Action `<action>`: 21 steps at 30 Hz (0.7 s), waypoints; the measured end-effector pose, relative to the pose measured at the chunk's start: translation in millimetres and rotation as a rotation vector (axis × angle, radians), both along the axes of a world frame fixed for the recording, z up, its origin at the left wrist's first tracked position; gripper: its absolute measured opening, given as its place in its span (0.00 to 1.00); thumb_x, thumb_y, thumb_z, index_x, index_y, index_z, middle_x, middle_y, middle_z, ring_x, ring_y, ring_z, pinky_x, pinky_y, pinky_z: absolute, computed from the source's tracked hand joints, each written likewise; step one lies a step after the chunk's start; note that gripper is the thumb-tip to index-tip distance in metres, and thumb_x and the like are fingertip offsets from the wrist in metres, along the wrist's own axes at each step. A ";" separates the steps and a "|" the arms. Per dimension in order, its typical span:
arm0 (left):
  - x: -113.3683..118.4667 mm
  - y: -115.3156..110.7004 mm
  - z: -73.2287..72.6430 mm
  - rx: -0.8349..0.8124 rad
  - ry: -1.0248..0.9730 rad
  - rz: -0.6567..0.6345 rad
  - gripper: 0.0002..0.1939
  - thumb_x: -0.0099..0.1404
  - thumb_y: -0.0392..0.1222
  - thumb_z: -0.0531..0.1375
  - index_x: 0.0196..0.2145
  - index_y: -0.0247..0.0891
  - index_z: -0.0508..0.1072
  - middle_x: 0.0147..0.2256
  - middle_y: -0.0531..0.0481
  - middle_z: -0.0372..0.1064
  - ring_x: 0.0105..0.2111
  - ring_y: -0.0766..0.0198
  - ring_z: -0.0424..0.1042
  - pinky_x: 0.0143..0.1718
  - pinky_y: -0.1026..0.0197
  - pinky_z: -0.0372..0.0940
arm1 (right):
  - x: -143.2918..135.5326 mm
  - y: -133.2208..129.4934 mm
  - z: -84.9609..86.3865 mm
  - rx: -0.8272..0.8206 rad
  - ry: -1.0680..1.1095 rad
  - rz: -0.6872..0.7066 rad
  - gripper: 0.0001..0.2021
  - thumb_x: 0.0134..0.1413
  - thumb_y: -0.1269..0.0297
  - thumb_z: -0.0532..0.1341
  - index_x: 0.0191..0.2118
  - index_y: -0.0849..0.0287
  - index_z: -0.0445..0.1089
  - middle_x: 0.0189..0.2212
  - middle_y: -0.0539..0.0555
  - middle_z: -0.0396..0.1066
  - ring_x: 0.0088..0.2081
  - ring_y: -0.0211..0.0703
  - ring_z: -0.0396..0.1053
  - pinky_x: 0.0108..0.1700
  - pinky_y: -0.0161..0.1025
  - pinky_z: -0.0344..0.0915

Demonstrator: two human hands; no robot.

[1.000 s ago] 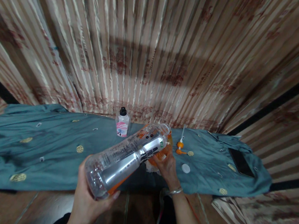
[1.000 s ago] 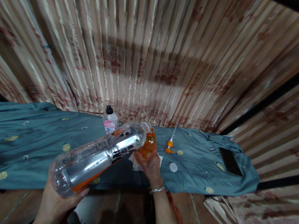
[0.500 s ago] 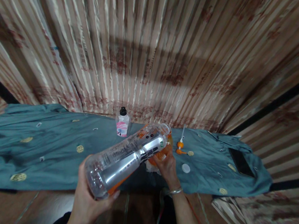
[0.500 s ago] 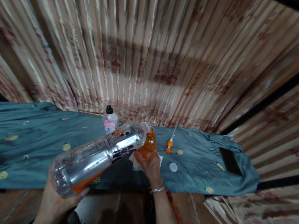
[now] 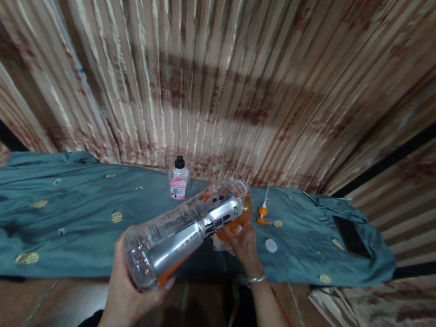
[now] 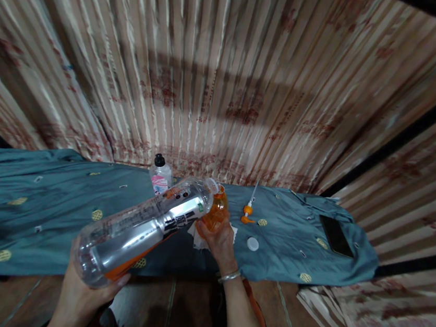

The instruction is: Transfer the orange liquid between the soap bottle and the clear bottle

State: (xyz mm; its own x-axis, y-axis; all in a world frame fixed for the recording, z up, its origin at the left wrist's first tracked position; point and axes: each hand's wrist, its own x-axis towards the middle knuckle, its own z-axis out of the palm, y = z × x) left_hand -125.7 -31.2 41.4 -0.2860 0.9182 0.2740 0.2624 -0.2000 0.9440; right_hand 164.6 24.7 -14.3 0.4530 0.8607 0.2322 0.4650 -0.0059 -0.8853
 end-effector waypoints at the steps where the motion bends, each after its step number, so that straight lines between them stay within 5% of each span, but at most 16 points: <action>1: -2.4 1.5 -0.9 0.008 0.002 0.005 0.52 0.49 0.59 0.81 0.67 0.42 0.71 0.54 0.42 0.80 0.52 0.39 0.87 0.57 0.38 0.84 | -0.5 0.0 0.6 0.001 0.008 -0.002 0.34 0.54 0.51 0.79 0.66 0.50 0.79 0.53 0.63 0.91 0.60 0.73 0.90 0.61 0.67 0.89; 6: -13.3 8.4 -2.9 0.021 0.104 -0.080 0.53 0.42 0.60 0.85 0.61 0.42 0.72 0.50 0.42 0.81 0.48 0.37 0.87 0.49 0.39 0.86 | -5.8 -0.7 6.7 -0.026 0.035 -0.020 0.34 0.53 0.53 0.79 0.65 0.49 0.78 0.54 0.62 0.92 0.58 0.72 0.91 0.62 0.66 0.89; 12: 0.2 -0.6 1.0 -0.029 -0.047 0.002 0.53 0.50 0.60 0.81 0.68 0.42 0.70 0.54 0.42 0.82 0.52 0.38 0.88 0.57 0.35 0.84 | -6.2 -0.2 6.3 -0.030 0.015 -0.029 0.35 0.53 0.53 0.79 0.66 0.49 0.77 0.53 0.60 0.92 0.59 0.72 0.91 0.62 0.66 0.89; 21: 5.8 -3.0 7.5 -0.029 -0.053 0.017 0.46 0.49 0.56 0.80 0.62 0.43 0.72 0.53 0.41 0.81 0.53 0.37 0.87 0.59 0.34 0.83 | -4.6 -0.5 3.9 -0.013 0.030 -0.020 0.33 0.54 0.51 0.78 0.64 0.50 0.77 0.55 0.62 0.91 0.59 0.70 0.90 0.63 0.64 0.88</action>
State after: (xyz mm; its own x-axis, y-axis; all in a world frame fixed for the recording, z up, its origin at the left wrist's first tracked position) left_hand -119.9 -34.2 48.9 -0.3149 0.9205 0.2312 0.2144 -0.1683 0.9621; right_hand 160.0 24.3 -10.4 0.4767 0.8543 0.2072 0.4375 -0.0262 -0.8988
